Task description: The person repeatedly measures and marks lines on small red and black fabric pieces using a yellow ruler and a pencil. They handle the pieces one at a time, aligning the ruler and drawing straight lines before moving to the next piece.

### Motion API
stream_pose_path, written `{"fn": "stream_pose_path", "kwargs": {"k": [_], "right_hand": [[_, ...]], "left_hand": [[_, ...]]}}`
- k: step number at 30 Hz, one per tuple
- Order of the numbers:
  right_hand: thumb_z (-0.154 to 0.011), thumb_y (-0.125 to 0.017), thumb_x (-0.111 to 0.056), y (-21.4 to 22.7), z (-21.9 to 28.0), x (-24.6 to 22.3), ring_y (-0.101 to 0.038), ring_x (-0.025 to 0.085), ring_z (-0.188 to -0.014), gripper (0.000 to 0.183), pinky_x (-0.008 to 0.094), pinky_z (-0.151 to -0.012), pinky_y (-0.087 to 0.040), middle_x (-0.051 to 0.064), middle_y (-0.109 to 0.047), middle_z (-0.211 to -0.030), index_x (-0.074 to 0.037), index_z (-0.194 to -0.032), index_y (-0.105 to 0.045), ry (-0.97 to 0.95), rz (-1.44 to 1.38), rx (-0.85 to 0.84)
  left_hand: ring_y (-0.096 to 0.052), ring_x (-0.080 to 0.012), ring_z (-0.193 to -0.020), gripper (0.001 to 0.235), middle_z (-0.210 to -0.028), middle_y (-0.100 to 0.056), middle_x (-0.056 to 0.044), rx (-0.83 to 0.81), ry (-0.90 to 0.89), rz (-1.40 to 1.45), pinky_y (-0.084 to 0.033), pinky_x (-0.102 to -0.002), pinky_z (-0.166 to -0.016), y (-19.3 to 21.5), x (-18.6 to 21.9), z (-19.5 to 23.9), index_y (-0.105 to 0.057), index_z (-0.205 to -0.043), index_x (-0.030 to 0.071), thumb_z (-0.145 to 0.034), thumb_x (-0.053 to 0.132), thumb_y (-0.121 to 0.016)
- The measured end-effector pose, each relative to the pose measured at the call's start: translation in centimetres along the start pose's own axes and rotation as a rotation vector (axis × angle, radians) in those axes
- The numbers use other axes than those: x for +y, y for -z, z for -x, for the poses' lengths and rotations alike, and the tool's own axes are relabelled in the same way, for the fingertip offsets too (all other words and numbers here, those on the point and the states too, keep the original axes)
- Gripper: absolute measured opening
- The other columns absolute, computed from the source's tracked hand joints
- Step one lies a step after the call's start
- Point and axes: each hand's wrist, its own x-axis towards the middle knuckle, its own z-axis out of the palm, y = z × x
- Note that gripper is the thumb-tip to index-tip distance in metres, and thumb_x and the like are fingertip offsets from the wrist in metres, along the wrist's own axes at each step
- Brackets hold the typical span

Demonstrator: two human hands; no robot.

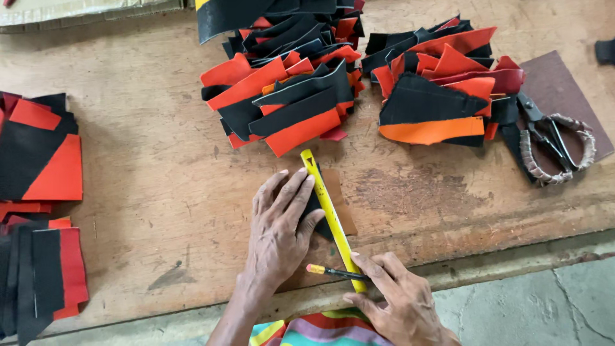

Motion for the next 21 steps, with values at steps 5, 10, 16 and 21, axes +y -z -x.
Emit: {"fn": "stream_pose_path", "kwargs": {"k": [5, 10, 16, 21], "right_hand": [[-0.077, -0.082, -0.042, -0.12, -0.02, -0.22, -0.071, 0.023, -0.07, 0.064, 0.036, -0.058, -0.058, 0.008, -0.066, -0.092, -0.007, -0.127, -0.066, 0.013, 0.038, 0.051], [-0.076, -0.084, -0.042, -0.2, -0.22, -0.51, -0.071, 0.024, -0.072, 0.062, 0.036, -0.058, -0.058, 0.008, -0.066, -0.092, -0.007, -0.124, -0.066, 0.021, 0.029, 0.106], [-0.075, -0.085, -0.04, -0.37, -0.14, -0.56, -0.07, 0.026, -0.072, 0.063, 0.037, -0.059, -0.057, 0.01, -0.066, -0.094, -0.007, -0.125, -0.066, 0.036, 0.029, 0.124], [-0.075, -0.086, -0.039, -0.34, -0.02, -0.32, -0.07, 0.027, -0.073, 0.063, 0.038, -0.06, -0.057, 0.011, -0.066, -0.095, -0.006, -0.125, -0.065, 0.041, 0.021, 0.123]], "left_hand": [[-0.04, -0.0394, -0.141, 0.05, -0.153, -0.051, -0.015, -0.009, -0.026, -0.002, -0.031, -0.048, -0.116, 0.2, 0.25, -0.15, -0.063, -0.14, 0.012, -0.091, 0.022, -0.07], [-0.039, -0.0372, -0.144, 0.057, -0.152, -0.053, -0.008, -0.04, -0.003, 0.025, -0.031, -0.048, -0.118, 0.32, 0.4, -0.36, -0.059, -0.144, 0.009, -0.091, 0.026, -0.072], [-0.035, -0.0378, -0.145, 0.061, -0.155, -0.05, -0.008, -0.084, -0.117, -0.035, -0.024, -0.051, -0.122, 0.22, 0.25, -0.49, -0.056, -0.145, 0.006, -0.091, 0.032, -0.071], [-0.034, -0.0357, -0.147, 0.06, -0.158, -0.048, -0.005, -0.119, -0.148, -0.064, -0.02, -0.051, -0.124, 0.27, 0.28, -0.68, -0.055, -0.148, 0.008, -0.095, 0.034, -0.067]]}}
